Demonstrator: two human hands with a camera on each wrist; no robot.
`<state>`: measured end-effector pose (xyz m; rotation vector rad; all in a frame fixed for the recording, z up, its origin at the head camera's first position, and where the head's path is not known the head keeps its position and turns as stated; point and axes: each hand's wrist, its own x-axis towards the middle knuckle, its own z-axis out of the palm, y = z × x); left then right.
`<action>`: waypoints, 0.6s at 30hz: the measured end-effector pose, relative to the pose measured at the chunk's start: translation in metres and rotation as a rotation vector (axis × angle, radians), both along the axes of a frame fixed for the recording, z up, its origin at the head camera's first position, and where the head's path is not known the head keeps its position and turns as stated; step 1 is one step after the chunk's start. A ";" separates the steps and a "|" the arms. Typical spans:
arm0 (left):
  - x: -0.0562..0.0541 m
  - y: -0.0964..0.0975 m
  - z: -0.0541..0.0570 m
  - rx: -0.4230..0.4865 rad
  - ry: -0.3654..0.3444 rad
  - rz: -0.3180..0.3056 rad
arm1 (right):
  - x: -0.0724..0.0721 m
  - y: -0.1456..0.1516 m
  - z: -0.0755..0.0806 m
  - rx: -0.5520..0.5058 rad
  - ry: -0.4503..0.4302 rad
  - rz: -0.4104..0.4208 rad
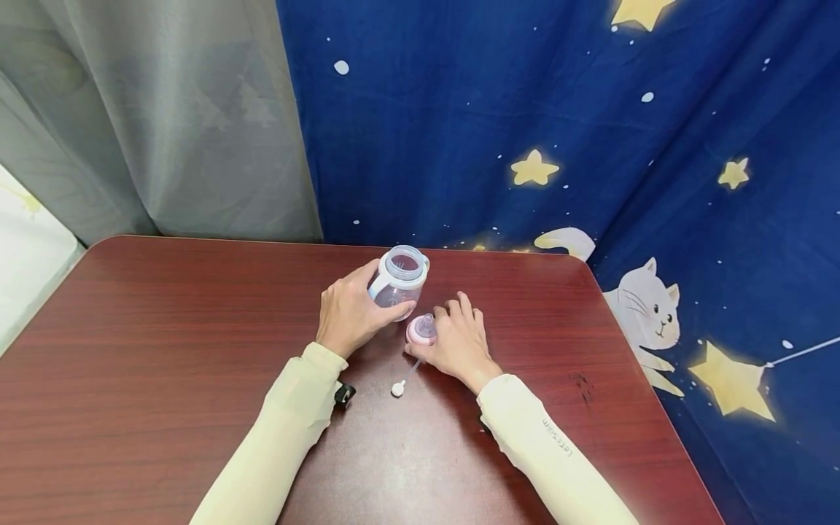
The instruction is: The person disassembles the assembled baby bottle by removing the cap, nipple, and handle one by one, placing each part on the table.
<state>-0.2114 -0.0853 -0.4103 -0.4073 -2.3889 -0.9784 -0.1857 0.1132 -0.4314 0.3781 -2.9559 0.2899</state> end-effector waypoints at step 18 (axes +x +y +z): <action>0.002 0.003 0.000 -0.003 0.012 -0.104 | -0.009 0.006 0.047 -0.397 0.283 0.124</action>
